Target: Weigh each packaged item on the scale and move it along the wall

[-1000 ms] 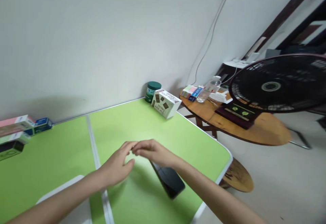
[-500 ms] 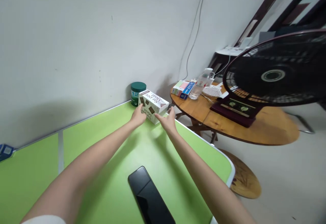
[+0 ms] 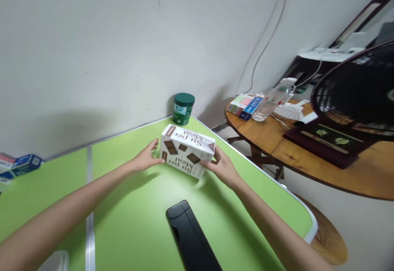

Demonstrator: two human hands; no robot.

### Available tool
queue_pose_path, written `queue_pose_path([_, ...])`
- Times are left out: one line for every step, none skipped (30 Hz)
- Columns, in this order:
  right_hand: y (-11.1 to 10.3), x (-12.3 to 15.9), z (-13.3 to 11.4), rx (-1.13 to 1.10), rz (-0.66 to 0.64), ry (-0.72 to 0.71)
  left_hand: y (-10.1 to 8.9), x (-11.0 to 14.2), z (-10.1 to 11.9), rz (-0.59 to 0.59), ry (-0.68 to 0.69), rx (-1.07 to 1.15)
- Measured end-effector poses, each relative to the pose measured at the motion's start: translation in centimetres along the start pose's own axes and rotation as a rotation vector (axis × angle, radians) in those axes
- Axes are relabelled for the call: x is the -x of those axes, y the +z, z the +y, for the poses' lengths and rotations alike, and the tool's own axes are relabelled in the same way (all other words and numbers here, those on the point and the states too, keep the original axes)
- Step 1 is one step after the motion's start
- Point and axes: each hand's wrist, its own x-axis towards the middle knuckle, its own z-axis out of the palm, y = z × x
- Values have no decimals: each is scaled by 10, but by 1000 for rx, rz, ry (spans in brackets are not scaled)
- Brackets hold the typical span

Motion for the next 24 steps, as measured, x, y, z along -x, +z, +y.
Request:
queue_pose_path([5,7,-5,-32,-89,-1,-9,13,0,-74,32,16])
queue_pose_path([12,14,-12,-47,-162,-12,-17,27,0,-138,60,41])
queue_pose_path([20,20,-19,-44,-220,-29,-25,42,1,-180,78,68])
queue_pose_path([29,25,-26,-29,-267,-51,-34,58,2,-193,87,84])
queue_pose_path([39,31,-34,-10,-308,-74,-42,76,3,-179,86,84])
queue_pose_path([50,36,-41,5,-343,-94,-50,95,6,-144,82,65])
queue_pose_path([62,42,-47,6,-372,-106,-58,116,9,-97,73,33])
queue_pose_path([75,48,-53,-10,-397,-111,-66,138,13,-47,58,-1])
queue_pose_path([88,55,-57,-36,-419,-112,-73,162,16,6,33,-31])
queue_pose_path([102,63,-60,-60,-441,-111,-80,187,20,57,4,-53])
queue_pose_path([116,70,-63,-74,-471,-110,-86,213,22,109,-29,-72])
queue_pose_path([131,78,-65,-74,-509,-116,-91,238,24,159,-62,-92])
queue_pose_path([145,85,-67,-60,-555,-132,-95,264,25,210,-95,-112])
queue_pose_path([159,93,-69,-33,-606,-154,-98,288,25,258,-126,-130])
queue_pose_path([174,100,-71,0,-655,-178,-99,311,23,301,-157,-141])
queue_pose_path([187,107,-75,31,-700,-202,-99,333,20,337,-186,-139])
queue_pose_path([200,113,-78,62,-740,-222,-99,352,16,368,-212,-123])
queue_pose_path([212,119,-81,92,-775,-240,-98,368,11,396,-231,-96])
queue_pose_path([223,124,-84,128,-806,-254,-98,383,5,423,-241,-63])
queue_pose_path([231,128,-87,169,-830,-270,-97,395,-3,447,-245,-31])
queue_pose_path([238,131,-87,217,-845,-286,-97,405,-10,468,-243,-2])
queue_pose_path([242,134,-86,274,-856,-301,-97,413,-18,475,-238,20])
queue_pose_path([244,135,-83,339,-862,-312,-97,420,-26,466,-234,34])
queue_pose_path([244,135,-77,405,-866,-319,-98,427,-34,445,-238,43])
